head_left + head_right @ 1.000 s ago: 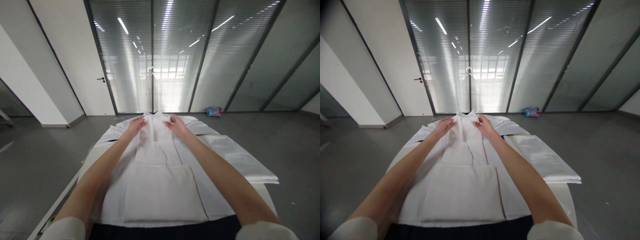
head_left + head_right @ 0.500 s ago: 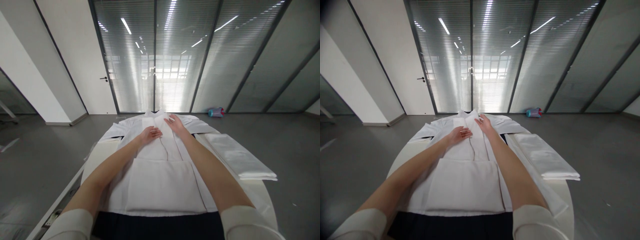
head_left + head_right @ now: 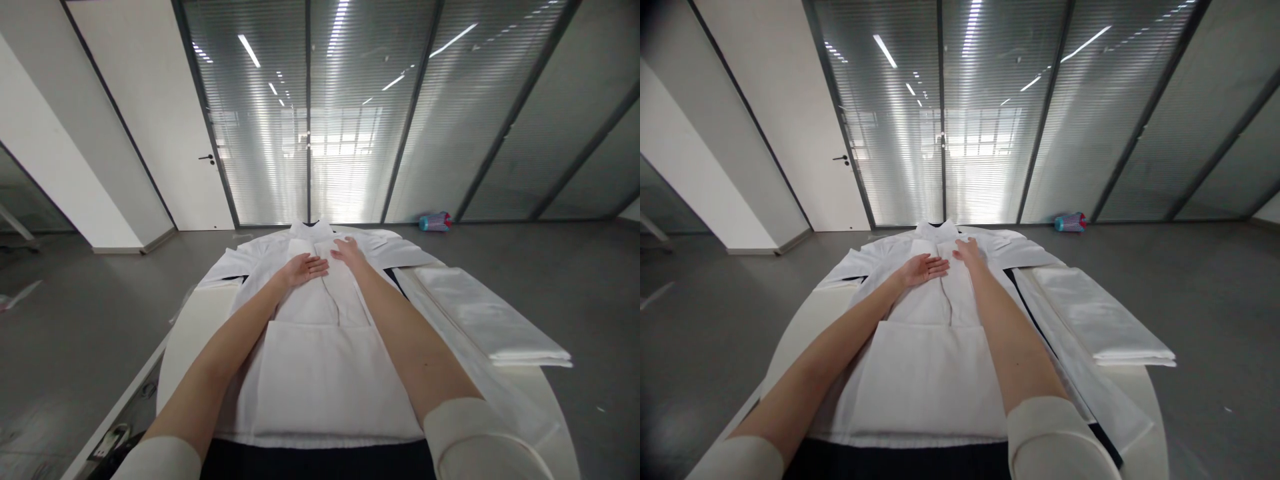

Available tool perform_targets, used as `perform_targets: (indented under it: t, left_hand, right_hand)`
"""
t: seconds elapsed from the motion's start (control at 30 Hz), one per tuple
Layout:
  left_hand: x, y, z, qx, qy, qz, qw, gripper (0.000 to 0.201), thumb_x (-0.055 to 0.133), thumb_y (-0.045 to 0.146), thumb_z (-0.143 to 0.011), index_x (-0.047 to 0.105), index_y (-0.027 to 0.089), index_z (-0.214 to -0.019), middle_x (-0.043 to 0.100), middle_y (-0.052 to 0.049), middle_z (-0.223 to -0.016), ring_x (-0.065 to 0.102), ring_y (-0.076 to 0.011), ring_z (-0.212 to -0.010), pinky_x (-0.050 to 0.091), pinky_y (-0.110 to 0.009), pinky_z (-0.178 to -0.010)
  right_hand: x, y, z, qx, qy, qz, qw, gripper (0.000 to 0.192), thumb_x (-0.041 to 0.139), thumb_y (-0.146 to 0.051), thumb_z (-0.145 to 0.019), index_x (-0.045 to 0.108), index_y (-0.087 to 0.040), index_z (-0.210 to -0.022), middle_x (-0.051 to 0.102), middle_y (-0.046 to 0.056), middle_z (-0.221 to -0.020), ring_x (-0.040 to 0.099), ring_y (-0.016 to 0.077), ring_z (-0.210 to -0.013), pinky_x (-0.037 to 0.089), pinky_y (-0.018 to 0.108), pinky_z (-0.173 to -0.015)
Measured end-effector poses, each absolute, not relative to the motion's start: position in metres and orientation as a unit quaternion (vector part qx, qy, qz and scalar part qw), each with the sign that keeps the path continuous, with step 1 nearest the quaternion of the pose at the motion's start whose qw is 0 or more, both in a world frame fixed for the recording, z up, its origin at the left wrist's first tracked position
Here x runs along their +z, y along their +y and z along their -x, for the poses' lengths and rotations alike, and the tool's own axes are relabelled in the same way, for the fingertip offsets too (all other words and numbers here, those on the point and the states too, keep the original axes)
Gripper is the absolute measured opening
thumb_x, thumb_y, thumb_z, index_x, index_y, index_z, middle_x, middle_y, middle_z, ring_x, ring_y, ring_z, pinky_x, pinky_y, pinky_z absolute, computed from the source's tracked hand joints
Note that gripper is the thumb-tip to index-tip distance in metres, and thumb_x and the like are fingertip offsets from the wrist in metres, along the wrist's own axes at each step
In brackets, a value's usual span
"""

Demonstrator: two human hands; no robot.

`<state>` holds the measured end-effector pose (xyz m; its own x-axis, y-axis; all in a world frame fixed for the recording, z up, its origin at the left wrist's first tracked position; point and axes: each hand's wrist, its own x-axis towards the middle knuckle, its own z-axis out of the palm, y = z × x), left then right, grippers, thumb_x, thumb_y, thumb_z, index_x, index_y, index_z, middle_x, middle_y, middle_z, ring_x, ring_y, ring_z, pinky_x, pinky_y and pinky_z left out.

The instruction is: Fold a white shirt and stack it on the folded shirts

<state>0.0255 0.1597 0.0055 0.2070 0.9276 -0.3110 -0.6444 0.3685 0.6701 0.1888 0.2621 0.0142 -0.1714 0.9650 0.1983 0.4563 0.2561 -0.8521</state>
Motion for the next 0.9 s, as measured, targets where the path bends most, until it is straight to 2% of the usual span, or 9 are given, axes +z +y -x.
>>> perform_targets:
  t: [0.07, 0.13, 0.2, 0.27, 0.33, 0.53, 0.73, 0.9]
  left_hand:
    - [0.005, 0.160, -0.026, 0.517, 0.357, -0.213, 0.748, 0.025, 0.041, 0.013, -0.095, 0.060, 0.004, -0.108, 0.070, -0.022, -0.103, 0.071, -0.0268, -0.095, 0.057, -0.043, -0.087]
    - [0.005, 0.159, -0.028, 0.514, 0.360, -0.221, 0.746, 0.027, 0.043, 0.007, -0.092, 0.060, 0.004, -0.113, 0.071, -0.020, -0.105, 0.072, -0.0244, -0.094, 0.057, -0.040, -0.089]
    - [0.005, 0.157, -0.029, 0.518, 0.362, -0.226, 0.741, 0.032, 0.042, 0.005, -0.091, 0.060, 0.004, -0.117, 0.071, -0.020, -0.107, 0.071, -0.0233, -0.095, 0.057, -0.038, -0.089]
    - [0.006, 0.155, -0.030, 0.522, 0.366, -0.232, 0.735, 0.035, 0.040, 0.004, -0.091, 0.059, 0.004, -0.121, 0.072, -0.019, -0.106, 0.072, -0.0228, -0.095, 0.057, -0.037, -0.089]
    - [0.007, 0.154, -0.031, 0.523, 0.369, -0.235, 0.731, 0.037, 0.039, 0.004, -0.090, 0.060, 0.004, -0.121, 0.073, -0.018, -0.102, 0.072, -0.0227, -0.092, 0.058, -0.037, -0.087]
    - [0.010, 0.155, -0.027, 0.457, 0.408, -0.236, 0.754, 0.030, 0.042, 0.010, -0.091, 0.063, 0.000, -0.110, 0.073, -0.023, -0.095, 0.074, -0.0266, -0.086, 0.060, -0.036, -0.078]
    - [0.009, 0.153, -0.025, 0.445, 0.382, -0.215, 0.781, 0.026, 0.044, 0.013, -0.091, 0.062, -0.001, -0.104, 0.071, -0.028, -0.100, 0.073, -0.0311, -0.095, 0.059, -0.043, -0.083]
    - [0.008, 0.152, -0.025, 0.454, 0.376, -0.209, 0.780, 0.027, 0.043, 0.013, -0.091, 0.060, -0.001, -0.106, 0.070, -0.029, -0.103, 0.072, -0.0321, -0.098, 0.059, -0.045, -0.083]
  right_hand:
    - [0.022, 0.264, -0.174, 0.246, -0.716, 0.544, 0.362, 0.056, 0.052, -0.046, -0.090, 0.049, -0.021, -0.139, 0.048, 0.018, -0.144, 0.042, 0.0357, -0.135, 0.028, 0.060, -0.111]
    - [0.027, 0.265, -0.158, 0.132, -0.795, 0.537, 0.250, 0.054, 0.047, -0.048, -0.093, 0.051, -0.021, -0.139, 0.049, 0.019, -0.144, 0.036, 0.0382, -0.138, 0.023, 0.060, -0.111]
    - [0.028, 0.267, -0.143, 0.066, -0.856, 0.497, 0.125, 0.048, 0.045, -0.052, -0.095, 0.060, -0.023, -0.131, 0.058, 0.017, -0.136, 0.041, 0.0379, -0.133, 0.023, 0.059, -0.109]
    - [0.026, 0.270, -0.133, 0.069, -0.874, 0.477, 0.066, 0.043, 0.046, -0.052, -0.094, 0.067, -0.024, -0.119, 0.065, 0.014, -0.128, 0.048, 0.0360, -0.126, 0.024, 0.059, -0.108]
    - [0.023, 0.274, -0.127, 0.071, -0.874, 0.478, 0.046, 0.042, 0.048, -0.053, -0.093, 0.070, -0.023, -0.114, 0.065, 0.014, -0.127, 0.051, 0.0351, -0.124, 0.025, 0.058, -0.107]
    - [0.022, 0.286, -0.124, 0.050, -0.876, 0.480, 0.019, 0.049, 0.050, -0.056, -0.091, 0.067, -0.022, -0.122, 0.057, 0.016, -0.138, 0.039, 0.0368, -0.135, 0.020, 0.057, -0.110]
    - [0.028, 0.286, -0.125, 0.058, -0.878, 0.475, 0.011, 0.050, 0.053, -0.054, -0.091, 0.062, -0.021, -0.127, 0.062, 0.014, -0.134, 0.050, 0.0332, -0.126, 0.017, 0.057, -0.111]
    - [0.046, 0.280, -0.127, 0.044, -0.879, 0.474, 0.028, 0.055, 0.059, -0.056, -0.088, 0.062, -0.017, -0.127, 0.062, 0.017, -0.132, 0.046, 0.0372, -0.130, 0.023, 0.053, -0.107]
